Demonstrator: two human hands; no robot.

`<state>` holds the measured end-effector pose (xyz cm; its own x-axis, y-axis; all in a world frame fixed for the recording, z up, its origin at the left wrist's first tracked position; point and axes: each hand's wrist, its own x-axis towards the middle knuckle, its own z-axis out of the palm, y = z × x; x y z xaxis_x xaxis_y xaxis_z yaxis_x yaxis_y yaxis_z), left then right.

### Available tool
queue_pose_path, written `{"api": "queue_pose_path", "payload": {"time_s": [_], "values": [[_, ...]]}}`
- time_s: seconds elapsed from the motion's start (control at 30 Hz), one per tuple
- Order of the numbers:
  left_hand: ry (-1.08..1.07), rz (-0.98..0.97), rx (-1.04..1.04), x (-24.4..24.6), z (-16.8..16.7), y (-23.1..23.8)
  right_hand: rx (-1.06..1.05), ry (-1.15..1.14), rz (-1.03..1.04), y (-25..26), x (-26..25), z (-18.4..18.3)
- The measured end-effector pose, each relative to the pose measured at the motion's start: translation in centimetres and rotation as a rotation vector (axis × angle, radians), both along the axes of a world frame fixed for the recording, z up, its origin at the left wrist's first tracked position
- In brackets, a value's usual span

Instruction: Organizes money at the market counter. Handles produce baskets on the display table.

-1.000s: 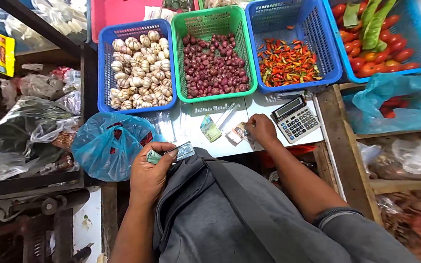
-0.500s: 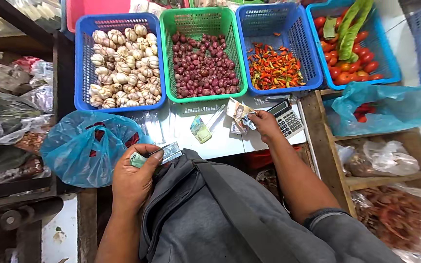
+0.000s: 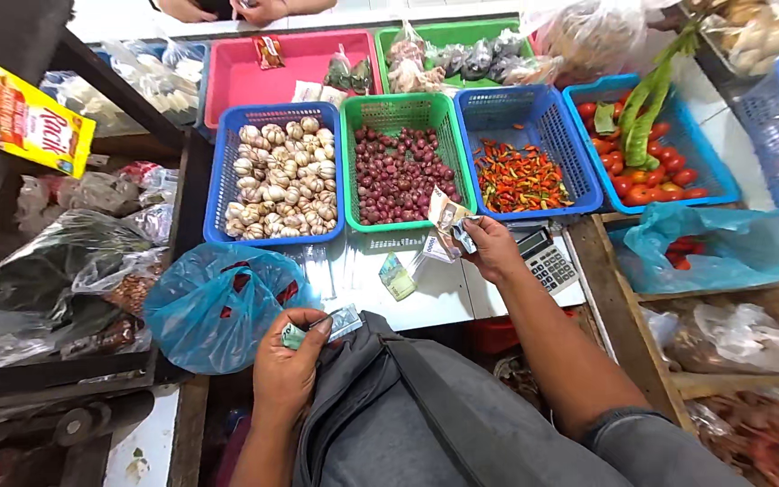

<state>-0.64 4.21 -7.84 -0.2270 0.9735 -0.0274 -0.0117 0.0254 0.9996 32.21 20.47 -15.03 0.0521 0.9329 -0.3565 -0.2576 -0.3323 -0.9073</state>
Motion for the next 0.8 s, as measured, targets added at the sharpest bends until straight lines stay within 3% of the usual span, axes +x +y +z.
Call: {"api": "queue_pose_path", "payload": {"time_s": [0.17,0.4,0.8], "values": [[-0.005,0.001,0.025,-1.8,-0.8,-1.2,0.082,-0.050,-0.001,1.6,-3.3,1.5],[-0.015,0.144,0.029,-1.2,-0.8,-1.4,0.130,-0.084,0.049,6.3,-5.2,2.6],[0.146,0.525,-0.049,3.6,-0.4,-2.0,0.177,-0.173,0.176,24.2,-9.4,2.7]]}}
